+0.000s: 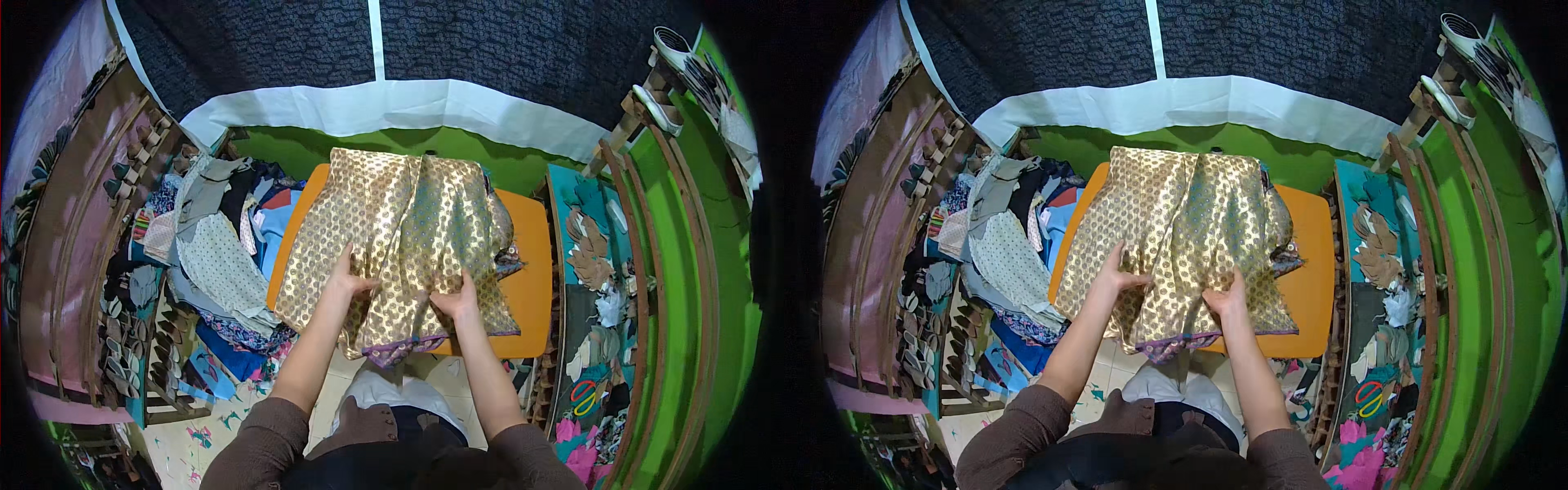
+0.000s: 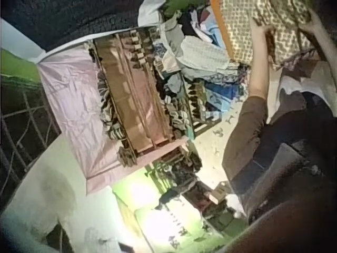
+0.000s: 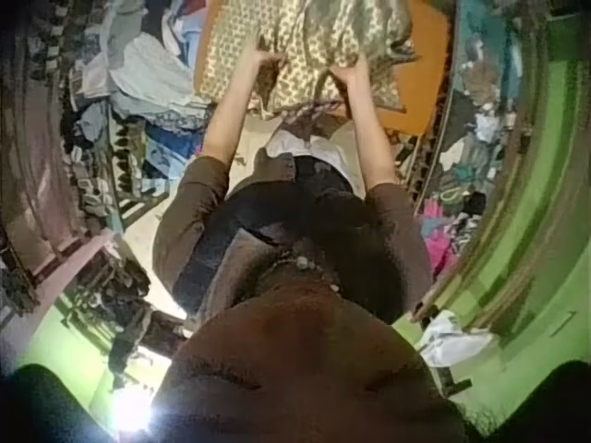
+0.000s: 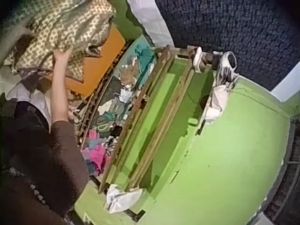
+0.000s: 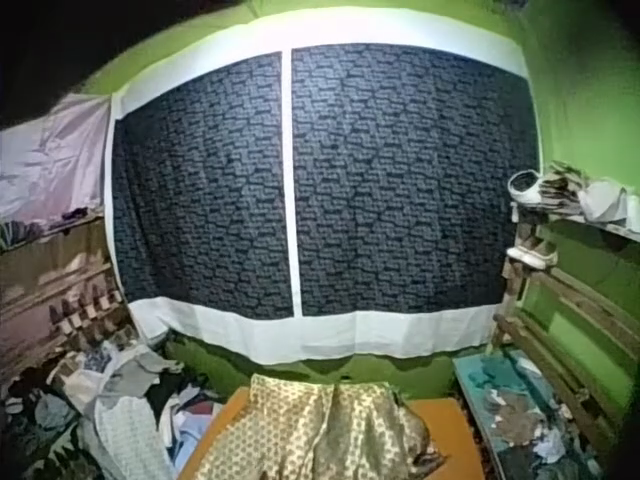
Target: Folding various pieces of fabric and garments on a table.
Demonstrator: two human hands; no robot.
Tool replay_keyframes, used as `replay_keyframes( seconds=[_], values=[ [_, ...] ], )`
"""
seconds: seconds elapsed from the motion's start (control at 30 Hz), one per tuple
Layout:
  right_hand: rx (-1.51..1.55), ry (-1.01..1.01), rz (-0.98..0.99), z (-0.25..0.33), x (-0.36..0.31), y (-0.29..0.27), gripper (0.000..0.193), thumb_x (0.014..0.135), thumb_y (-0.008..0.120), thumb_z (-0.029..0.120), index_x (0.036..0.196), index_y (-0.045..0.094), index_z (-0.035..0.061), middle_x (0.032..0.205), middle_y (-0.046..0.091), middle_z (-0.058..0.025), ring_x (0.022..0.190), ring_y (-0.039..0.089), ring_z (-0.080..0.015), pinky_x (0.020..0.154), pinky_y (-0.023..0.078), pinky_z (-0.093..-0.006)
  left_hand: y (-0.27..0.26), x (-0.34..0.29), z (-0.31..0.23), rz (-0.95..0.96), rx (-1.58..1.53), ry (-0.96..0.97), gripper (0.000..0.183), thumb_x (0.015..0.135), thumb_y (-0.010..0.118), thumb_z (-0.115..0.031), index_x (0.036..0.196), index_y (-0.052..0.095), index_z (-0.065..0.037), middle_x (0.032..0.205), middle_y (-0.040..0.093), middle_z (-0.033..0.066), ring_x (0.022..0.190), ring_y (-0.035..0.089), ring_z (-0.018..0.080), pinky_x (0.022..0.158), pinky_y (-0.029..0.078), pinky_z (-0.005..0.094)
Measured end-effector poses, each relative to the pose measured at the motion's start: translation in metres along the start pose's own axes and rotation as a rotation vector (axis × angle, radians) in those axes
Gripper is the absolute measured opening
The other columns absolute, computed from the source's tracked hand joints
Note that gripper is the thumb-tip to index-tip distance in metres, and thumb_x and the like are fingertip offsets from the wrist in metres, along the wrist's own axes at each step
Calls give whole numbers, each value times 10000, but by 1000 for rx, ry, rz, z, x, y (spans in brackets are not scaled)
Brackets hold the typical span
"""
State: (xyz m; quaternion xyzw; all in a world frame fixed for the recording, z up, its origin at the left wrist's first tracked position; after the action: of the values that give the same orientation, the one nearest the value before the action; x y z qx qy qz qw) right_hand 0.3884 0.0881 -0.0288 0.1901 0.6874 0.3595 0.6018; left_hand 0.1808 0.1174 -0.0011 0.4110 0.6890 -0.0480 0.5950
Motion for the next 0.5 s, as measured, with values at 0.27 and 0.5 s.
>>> replay_keyframes(
  seconds=[0.27, 0.5],
  values=[
    [-177, -88, -344, -3, 16, 32, 690, 826, 549, 460, 1350, 296, 90, 1409, 239, -136, 1296, 235, -318, 1020, 203, -550, 10, 29, -6, -106, -66, -270, 901, 766, 603, -526, 1413, 95, -156, 1455, -17, 137, 1337, 102, 336, 1018, 136, 638],
    [-170, -8, -516, -17, 40, 13, 424, 866, 497, 416, 1132, 550, 90, 1199, 529, -88, 1071, 513, -247, 941, 357, -453, 14, 33, -11, -420, -82, -309, 961, 743, 648, -502, 1395, 88, -73, 1438, 97, 142, 1300, 209, 348, 1033, 181, 594]
  ],
)
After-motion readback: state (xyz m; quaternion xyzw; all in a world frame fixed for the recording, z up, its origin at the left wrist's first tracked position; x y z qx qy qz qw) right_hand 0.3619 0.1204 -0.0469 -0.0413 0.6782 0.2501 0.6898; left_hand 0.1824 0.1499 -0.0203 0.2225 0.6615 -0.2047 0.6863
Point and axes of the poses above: each hand's wrist, its own x-axis towards the middle knuckle, its own y-axis out of the palm, z = x × y, the point moved 10 cm from there along x, towards the middle knuckle
